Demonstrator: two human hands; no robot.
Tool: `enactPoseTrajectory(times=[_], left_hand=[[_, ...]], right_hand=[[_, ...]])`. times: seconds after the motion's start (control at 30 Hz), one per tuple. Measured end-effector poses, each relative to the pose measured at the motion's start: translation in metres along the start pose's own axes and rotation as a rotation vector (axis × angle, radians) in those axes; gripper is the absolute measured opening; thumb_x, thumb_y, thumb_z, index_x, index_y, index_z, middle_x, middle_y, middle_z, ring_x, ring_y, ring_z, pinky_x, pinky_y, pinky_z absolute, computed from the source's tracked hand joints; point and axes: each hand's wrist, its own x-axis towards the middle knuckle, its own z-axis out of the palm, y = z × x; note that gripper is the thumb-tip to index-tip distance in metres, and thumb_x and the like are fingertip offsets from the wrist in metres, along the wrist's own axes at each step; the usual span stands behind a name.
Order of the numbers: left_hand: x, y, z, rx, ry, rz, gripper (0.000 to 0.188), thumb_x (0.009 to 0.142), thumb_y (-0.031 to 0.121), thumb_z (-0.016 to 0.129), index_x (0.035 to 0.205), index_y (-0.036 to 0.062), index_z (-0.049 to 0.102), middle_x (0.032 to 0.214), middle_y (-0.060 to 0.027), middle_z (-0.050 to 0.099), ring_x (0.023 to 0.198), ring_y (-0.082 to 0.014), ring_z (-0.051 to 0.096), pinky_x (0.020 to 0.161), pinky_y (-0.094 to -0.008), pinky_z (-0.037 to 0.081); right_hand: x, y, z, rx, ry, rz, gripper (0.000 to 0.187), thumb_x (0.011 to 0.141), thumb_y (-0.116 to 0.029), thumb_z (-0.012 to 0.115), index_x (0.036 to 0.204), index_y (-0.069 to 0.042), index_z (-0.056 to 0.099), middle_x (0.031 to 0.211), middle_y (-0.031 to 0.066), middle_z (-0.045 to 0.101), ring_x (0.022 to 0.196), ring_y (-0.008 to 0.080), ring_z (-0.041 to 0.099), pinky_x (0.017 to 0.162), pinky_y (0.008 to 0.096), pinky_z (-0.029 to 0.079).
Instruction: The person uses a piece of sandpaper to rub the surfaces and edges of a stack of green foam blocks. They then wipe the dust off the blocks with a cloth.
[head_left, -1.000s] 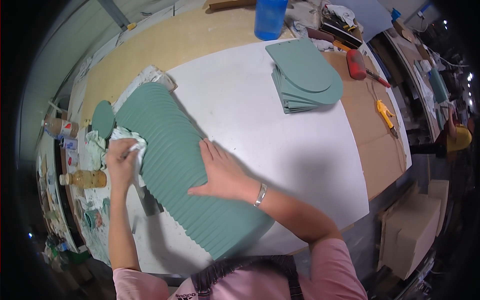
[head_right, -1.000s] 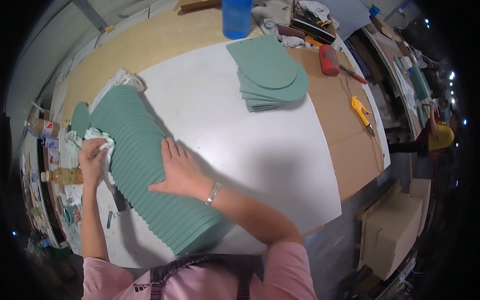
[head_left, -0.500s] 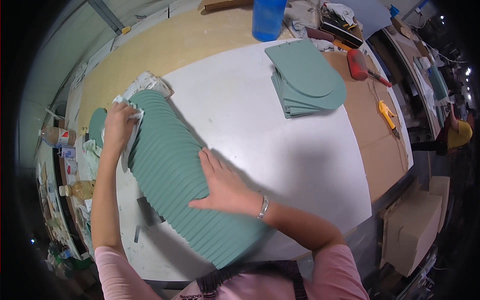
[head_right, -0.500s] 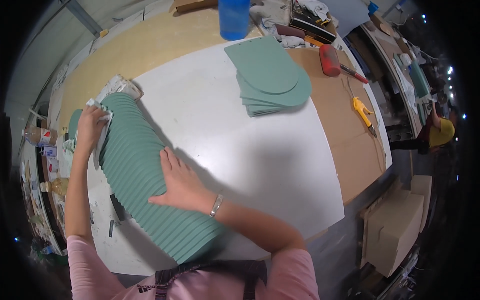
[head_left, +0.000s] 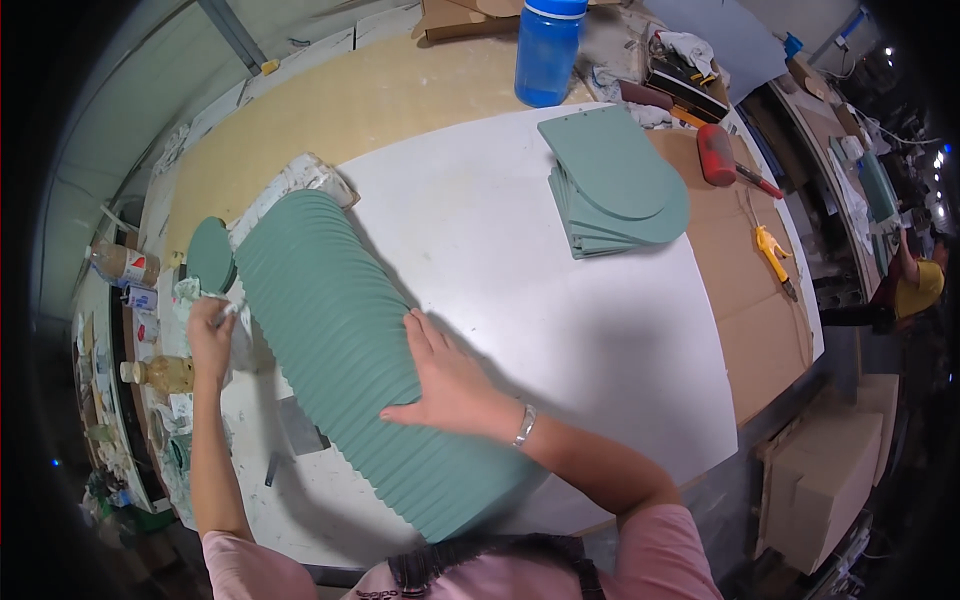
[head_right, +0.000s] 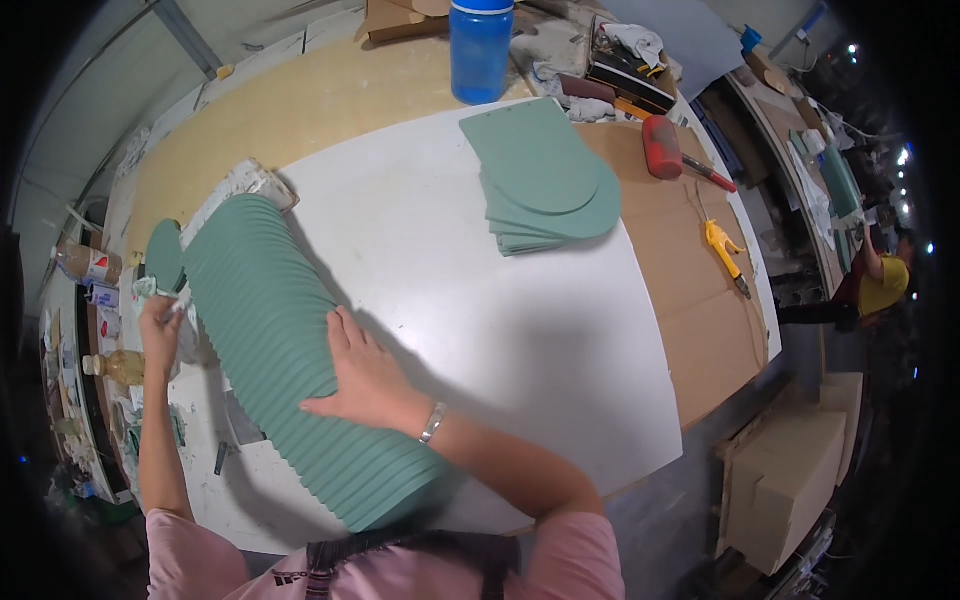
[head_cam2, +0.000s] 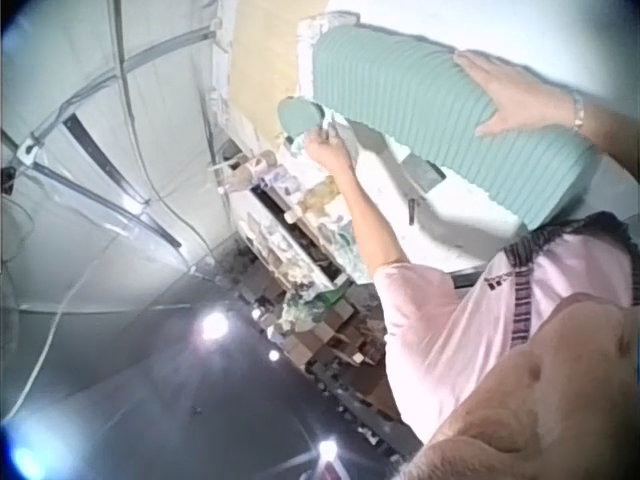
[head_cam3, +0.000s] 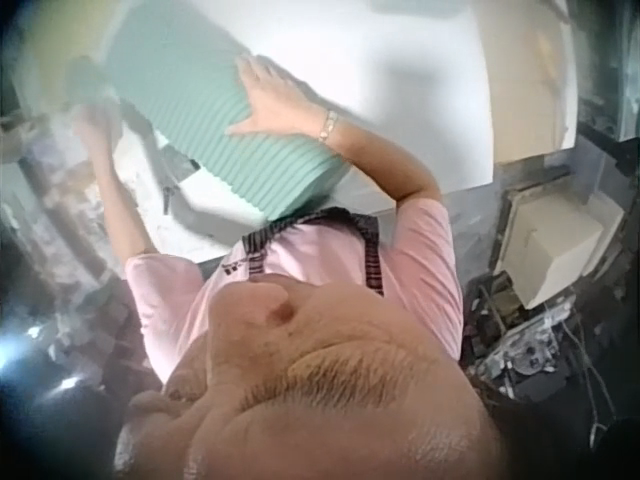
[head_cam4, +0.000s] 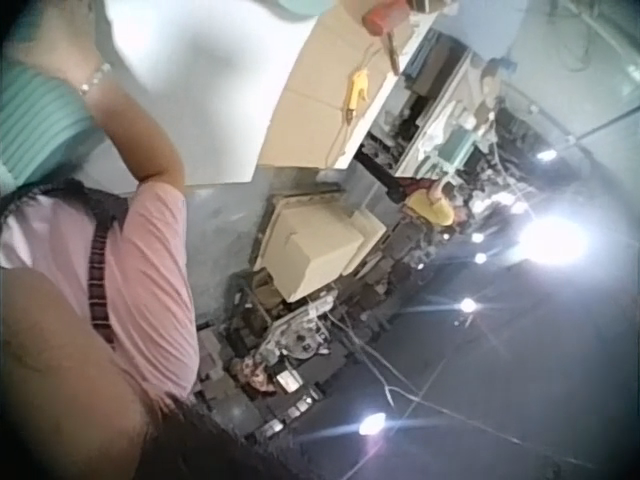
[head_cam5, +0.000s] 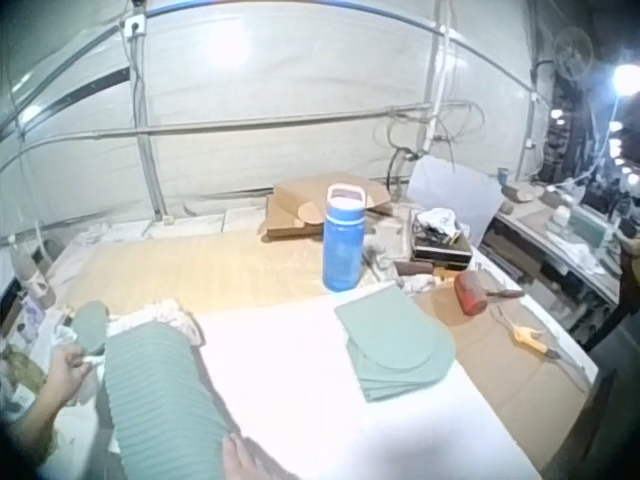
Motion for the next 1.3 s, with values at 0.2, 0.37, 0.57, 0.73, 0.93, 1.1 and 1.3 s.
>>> enactPoseTrajectory(times=[0.2,0.37,0.57,0.73,0.93,1.1,1.3], left_hand=[[0.137,0.136,0.071,-0.174,0.038,0.19,0.02,0.086,0.008,0.072,0.105,0.0011,0.07,0.099,-0.0157,0.068,0.095,-0.0356,0.065,0.085,-0.0411,0.052],[0.102,0.072,0.083,-0.121,0.026,0.165,0.02,0.085,0.008,0.071,0.105,0.001,0.069,0.102,-0.0154,0.068,0.096,-0.035,0.065,0.087,-0.0406,0.052],[0.091,0.051,0.049,-0.254,-0.001,-0.165,0.02,0.086,0.008,0.071,0.104,-0.0012,0.073,0.099,-0.0172,0.072,0.094,-0.0322,0.069,0.086,-0.0397,0.053],[0.168,0.096,0.101,-0.071,-0.108,0.222,0.023,0.087,0.013,0.072,0.106,-0.0005,0.073,0.099,-0.0205,0.071,0.095,-0.0387,0.067,0.085,-0.0448,0.053],[0.132,0.063,0.083,-0.027,-0.069,0.017,0.016,0.083,0.009,0.073,0.097,0.0023,0.071,0.093,-0.0199,0.064,0.095,-0.0399,0.063,0.083,-0.0491,0.05],[0.174,0.095,0.094,0.122,-0.137,0.467,0.017,0.075,0.003,0.072,0.09,0.0018,0.066,0.096,-0.0162,0.063,0.099,-0.038,0.059,0.084,-0.047,0.051],[0.132,0.031,0.053,0.109,-0.117,0.396,0.018,0.073,-0.001,0.07,0.09,0.0027,0.067,0.093,-0.0156,0.063,0.097,-0.0364,0.06,0.083,-0.0462,0.051]], right_hand=[[0.0,0.007,0.001,-0.057,0.031,-0.016,0.125,0.078,-0.056,0.082,0.157,0.014,0.017,0.164,0.0327,0.023,0.151,0.0446,0.03,0.121,0.0478,0.035],[0.003,0.009,0.006,-0.062,0.027,-0.063,0.124,0.079,-0.055,0.082,0.157,0.014,0.017,0.163,0.0326,0.025,0.152,0.0448,0.029,0.123,0.0477,0.032],[-0.004,0.0,-0.005,-0.04,0.031,-0.003,0.122,0.079,-0.053,0.082,0.157,0.014,0.018,0.163,0.0323,0.025,0.152,0.0449,0.029,0.124,0.0467,0.031],[0.003,0.007,0.001,0.0,0.006,-0.021,0.122,0.079,-0.052,0.083,0.157,0.014,0.018,0.164,0.0319,0.024,0.153,0.0443,0.027,0.123,0.0466,0.031],[-0.004,0.004,-0.006,-0.037,0.051,-0.008,0.122,0.078,-0.047,0.086,0.156,0.016,0.018,0.162,0.0336,0.026,0.153,0.0428,0.029,0.125,0.0426,0.029],[0.002,-0.001,-0.001,0.024,-0.008,0.0,0.124,0.076,-0.05,0.085,0.16,0.01,0.015,0.166,0.03,0.021,0.153,0.0423,0.027,0.124,0.0457,0.03],[-0.004,0.008,-0.003,0.034,0.052,-0.011,0.121,0.077,-0.045,0.087,0.158,0.011,0.017,0.163,0.0302,0.027,0.153,0.0413,0.029,0.124,0.0429,0.03]])
